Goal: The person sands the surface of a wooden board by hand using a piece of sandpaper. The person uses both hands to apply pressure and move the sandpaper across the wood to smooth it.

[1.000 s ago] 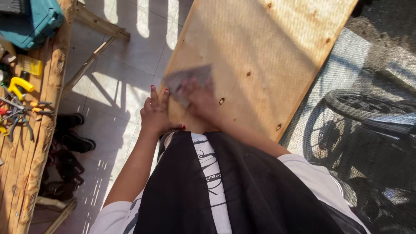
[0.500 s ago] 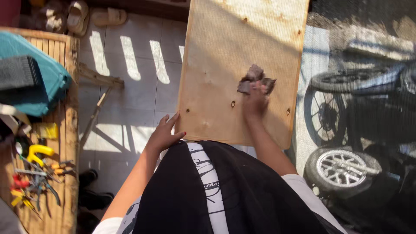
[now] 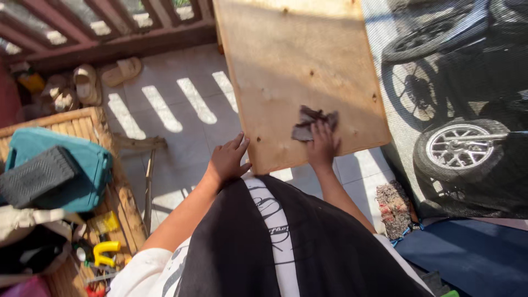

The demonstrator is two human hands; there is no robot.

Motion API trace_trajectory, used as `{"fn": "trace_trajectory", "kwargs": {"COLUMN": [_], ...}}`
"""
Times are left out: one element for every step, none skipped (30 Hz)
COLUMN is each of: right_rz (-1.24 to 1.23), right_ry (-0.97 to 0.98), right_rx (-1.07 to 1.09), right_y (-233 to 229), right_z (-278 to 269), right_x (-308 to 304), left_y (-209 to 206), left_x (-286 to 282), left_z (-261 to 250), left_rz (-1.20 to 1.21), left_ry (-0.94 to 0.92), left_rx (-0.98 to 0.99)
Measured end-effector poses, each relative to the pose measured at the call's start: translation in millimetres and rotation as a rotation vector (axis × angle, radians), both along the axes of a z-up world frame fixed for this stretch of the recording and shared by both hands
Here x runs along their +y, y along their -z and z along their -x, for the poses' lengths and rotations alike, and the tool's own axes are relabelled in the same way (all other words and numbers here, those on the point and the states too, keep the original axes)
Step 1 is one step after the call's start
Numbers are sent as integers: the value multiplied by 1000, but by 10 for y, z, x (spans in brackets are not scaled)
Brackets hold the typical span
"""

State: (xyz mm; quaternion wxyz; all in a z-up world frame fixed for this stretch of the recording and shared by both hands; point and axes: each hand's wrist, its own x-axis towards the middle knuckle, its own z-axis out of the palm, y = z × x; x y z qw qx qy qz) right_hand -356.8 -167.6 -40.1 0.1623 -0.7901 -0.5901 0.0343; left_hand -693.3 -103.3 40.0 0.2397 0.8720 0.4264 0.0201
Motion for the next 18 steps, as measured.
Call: {"fn": "trace_trajectory", "kwargs": {"right_rz": [2, 11, 21, -1, -23, -47, -29, -14, 5, 43, 57, 38, 19, 27, 34, 46, 72, 96], "right_ry": [42, 80, 118, 136, 153, 165, 104, 32, -56, -135, -188, -237, -287, -309, -332, -349, -347, -339], "right_rx": [-14, -16, -19, -13, -8, -15, -55, -92, -54, -3, 34, 55, 76, 66, 57, 57, 44, 36], "right_y": [8, 23, 43, 85, 136, 142, 129, 98, 57, 32, -9, -63, -120, -157, -178, -185, -187, -186], "right_z": [-148, -207, -230, -171, -50, 33, 198, 384, 488, 668, 872, 982, 1055, 1119, 1185, 1305, 1330, 1321], "right_x": [6, -31, -6, -11, 49, 126, 108, 103, 184, 145, 36, 89, 155, 207, 265, 294, 396, 547], "left_y": [-19, -45, -61, -60, -53, -36, -12, 17, 58, 102, 129, 143, 151, 174, 201, 222, 252, 285], "left_x": [73, 118, 176, 179, 226, 303, 365, 434, 535, 516, 426, 500, 599, 674, 754, 811, 912, 1055], "left_z": [-26, -15, -14, -7, 40, 62, 63, 43, 25, 96, 175, 157, 140, 159, 189, 276, 331, 394], "left_rz": [16, 35, 53, 89, 63, 36, 9, -1, -11, -1, 26, 19, 13, -23, -59, -88, -40, 7], "left_ry": [2, 5, 8, 22, 35, 43, 51, 51, 50, 57, 80, 108, 136, 167, 198, 234, 281, 333], "left_rx": [-19, 1, 22, 46, 36, 14, -10, -40, -70, -90, -80, -83, -86, -91, -96, -94, -38, 22]}}
